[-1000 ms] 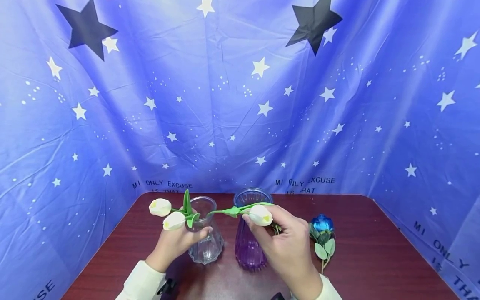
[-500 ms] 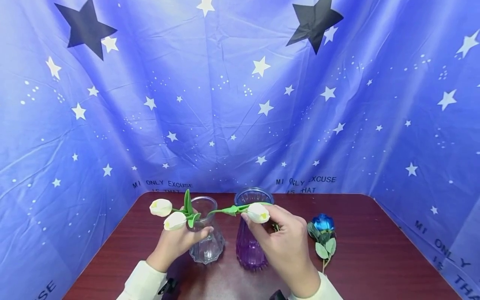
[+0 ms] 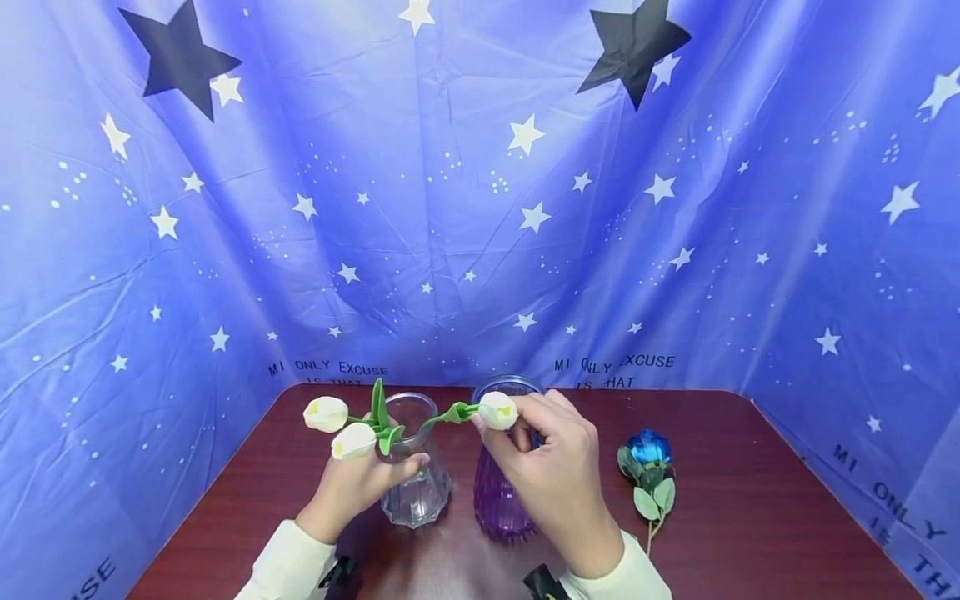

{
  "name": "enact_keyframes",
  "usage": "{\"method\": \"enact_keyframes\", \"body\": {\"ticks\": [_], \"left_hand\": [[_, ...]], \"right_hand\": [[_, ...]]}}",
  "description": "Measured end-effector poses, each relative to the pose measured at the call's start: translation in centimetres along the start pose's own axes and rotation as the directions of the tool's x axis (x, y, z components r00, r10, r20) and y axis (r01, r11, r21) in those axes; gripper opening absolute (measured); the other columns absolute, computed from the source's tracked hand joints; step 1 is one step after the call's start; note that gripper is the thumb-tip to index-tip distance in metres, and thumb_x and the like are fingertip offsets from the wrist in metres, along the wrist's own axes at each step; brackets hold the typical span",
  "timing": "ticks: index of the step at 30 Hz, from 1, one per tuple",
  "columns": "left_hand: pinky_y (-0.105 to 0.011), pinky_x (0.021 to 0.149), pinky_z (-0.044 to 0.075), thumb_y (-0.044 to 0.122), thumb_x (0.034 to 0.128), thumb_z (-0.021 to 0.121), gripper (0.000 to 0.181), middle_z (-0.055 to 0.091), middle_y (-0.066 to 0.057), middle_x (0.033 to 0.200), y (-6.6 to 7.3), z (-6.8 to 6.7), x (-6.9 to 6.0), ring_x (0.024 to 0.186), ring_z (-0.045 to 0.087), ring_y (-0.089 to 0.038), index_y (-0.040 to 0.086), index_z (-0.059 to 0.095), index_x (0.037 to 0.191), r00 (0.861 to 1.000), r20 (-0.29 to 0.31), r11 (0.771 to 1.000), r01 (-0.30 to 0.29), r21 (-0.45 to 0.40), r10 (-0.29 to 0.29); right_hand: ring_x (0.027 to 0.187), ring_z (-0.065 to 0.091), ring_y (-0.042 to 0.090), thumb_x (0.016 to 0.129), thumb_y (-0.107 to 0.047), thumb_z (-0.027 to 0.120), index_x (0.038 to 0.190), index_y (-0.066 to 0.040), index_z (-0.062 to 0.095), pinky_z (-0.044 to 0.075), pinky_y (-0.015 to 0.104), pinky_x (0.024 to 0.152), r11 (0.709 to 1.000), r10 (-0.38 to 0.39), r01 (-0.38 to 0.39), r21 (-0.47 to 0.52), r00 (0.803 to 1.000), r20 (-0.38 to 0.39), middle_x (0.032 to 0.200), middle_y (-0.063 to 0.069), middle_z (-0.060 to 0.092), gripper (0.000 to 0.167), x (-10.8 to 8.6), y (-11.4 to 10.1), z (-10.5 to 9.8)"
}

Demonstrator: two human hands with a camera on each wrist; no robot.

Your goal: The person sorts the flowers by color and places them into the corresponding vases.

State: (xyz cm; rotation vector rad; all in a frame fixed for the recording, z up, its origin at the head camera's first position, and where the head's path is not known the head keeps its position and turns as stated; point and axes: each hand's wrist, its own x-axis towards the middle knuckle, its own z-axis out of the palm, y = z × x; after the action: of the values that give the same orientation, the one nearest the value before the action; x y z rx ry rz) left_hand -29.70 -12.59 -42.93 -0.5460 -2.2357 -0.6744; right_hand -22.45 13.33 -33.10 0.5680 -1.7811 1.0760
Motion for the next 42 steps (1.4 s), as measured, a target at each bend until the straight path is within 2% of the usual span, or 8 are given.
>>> {"method": "enact_keyframes", "body": {"ticks": [2, 8, 12, 19, 25, 29, 32, 42], "left_hand": [[-0.035, 0.050, 0.049, 0.043, 0.0650, 0.095, 0.044, 0.057, 0.005, 0.077, 0.0, 0.0, 0.0, 0.059, 0.059, -0.013, 0.017, 0.062, 0.078, 1.000, -0.007, 1.000, -0.006, -0.002, 0.006], [-0.034, 0.050, 0.050, 0.043, 0.0645, 0.096, 0.045, 0.056, 0.006, 0.077, 0.2, 0.1, 0.0, 0.059, 0.058, -0.012, 0.017, 0.062, 0.080, 1.000, -0.002, 1.000, -0.006, -0.016, 0.006], [-0.030, 0.051, 0.049, 0.044, 0.0638, 0.097, 0.046, 0.056, 0.008, 0.077, 0.2, 0.1, 0.0, 0.059, 0.056, -0.009, 0.018, 0.063, 0.081, 1.000, 0.014, 1.000, 0.003, -0.027, -0.003], [-0.036, 0.052, 0.052, 0.044, 0.0636, 0.096, 0.046, 0.059, 0.005, 0.079, 0.0, -0.1, 0.0, 0.061, 0.060, -0.013, 0.017, 0.064, 0.082, 1.000, -0.001, 1.000, -0.015, -0.007, 0.015], [-0.035, 0.052, 0.051, 0.043, 0.0632, 0.096, 0.046, 0.057, 0.006, 0.078, -0.1, -0.1, -0.4, 0.060, 0.058, -0.013, 0.018, 0.062, 0.081, 1.000, -0.001, 1.000, 0.011, -0.004, -0.011], [-0.035, 0.052, 0.051, 0.043, 0.0629, 0.096, 0.045, 0.057, 0.006, 0.077, -0.2, 0.0, -0.5, 0.059, 0.057, -0.012, 0.018, 0.061, 0.078, 1.000, -0.021, 1.000, -0.017, 0.011, 0.017], [-0.037, 0.053, 0.052, 0.043, 0.0637, 0.096, 0.044, 0.058, 0.004, 0.076, -0.1, 0.1, -0.2, 0.061, 0.059, -0.014, 0.018, 0.062, 0.078, 0.999, -0.026, 0.999, -0.036, 0.012, 0.036], [-0.038, 0.052, 0.052, 0.040, 0.0631, 0.096, 0.043, 0.059, 0.003, 0.077, 0.0, 0.2, 0.0, 0.061, 0.061, -0.016, 0.018, 0.063, 0.077, 1.000, -0.011, 1.000, -0.004, 0.002, 0.004]], "right_hand": [[0.065, 0.034, 0.005, 0.070, -0.011, 0.094, 0.062, -0.023, 0.047, 0.027, 0.020, 0.057, 1.000, -0.007, 0.007, -0.017, 1.000, 0.006, 0.063, -0.008, 0.038, 0.050, 0.1, 0.0, 0.2], [0.069, 0.041, 0.007, 0.071, -0.013, 0.094, 0.074, -0.026, 0.068, 0.032, 0.023, 0.060, 1.000, -0.022, 0.022, -0.020, 1.000, 0.021, 0.069, -0.007, 0.047, 0.030, -0.1, 0.0, 0.7], [0.068, 0.045, 0.008, 0.071, -0.011, 0.094, 0.081, -0.024, 0.074, 0.035, 0.023, 0.059, 0.999, -0.032, 0.032, -0.009, 0.999, 0.020, 0.072, -0.006, 0.052, 0.026, -0.6, 0.1, 1.0], [0.064, 0.044, 0.004, 0.073, -0.010, 0.093, 0.083, -0.024, 0.073, 0.035, 0.015, 0.057, 0.998, -0.060, 0.059, 0.025, 0.997, 0.047, 0.072, -0.008, 0.051, 0.026, -1.2, 0.0, 2.1], [0.062, 0.045, 0.004, 0.077, -0.013, 0.092, 0.085, -0.026, 0.073, 0.035, 0.014, 0.056, 0.998, -0.052, 0.048, 0.044, 0.994, 0.093, 0.070, -0.010, 0.051, 0.024, -1.7, -0.1, 2.8], [0.062, 0.044, 0.003, 0.079, -0.015, 0.091, 0.083, -0.027, 0.071, 0.035, 0.013, 0.055, 0.998, -0.047, 0.043, 0.041, 0.992, 0.117, 0.069, -0.010, 0.049, 0.024, -1.9, 0.0, 3.0], [0.061, 0.043, 0.002, 0.079, -0.015, 0.091, 0.081, -0.027, 0.069, 0.034, 0.012, 0.055, 0.998, -0.049, 0.045, 0.034, 0.992, 0.117, 0.068, -0.011, 0.047, 0.025, -1.9, 0.1, 3.1], [0.059, 0.039, 0.000, 0.081, -0.010, 0.087, 0.079, -0.025, 0.066, 0.029, 0.012, 0.053, 0.994, -0.102, 0.099, 0.035, 0.988, 0.111, 0.067, -0.011, 0.043, 0.026, -1.9, 0.2, 3.4]]}}
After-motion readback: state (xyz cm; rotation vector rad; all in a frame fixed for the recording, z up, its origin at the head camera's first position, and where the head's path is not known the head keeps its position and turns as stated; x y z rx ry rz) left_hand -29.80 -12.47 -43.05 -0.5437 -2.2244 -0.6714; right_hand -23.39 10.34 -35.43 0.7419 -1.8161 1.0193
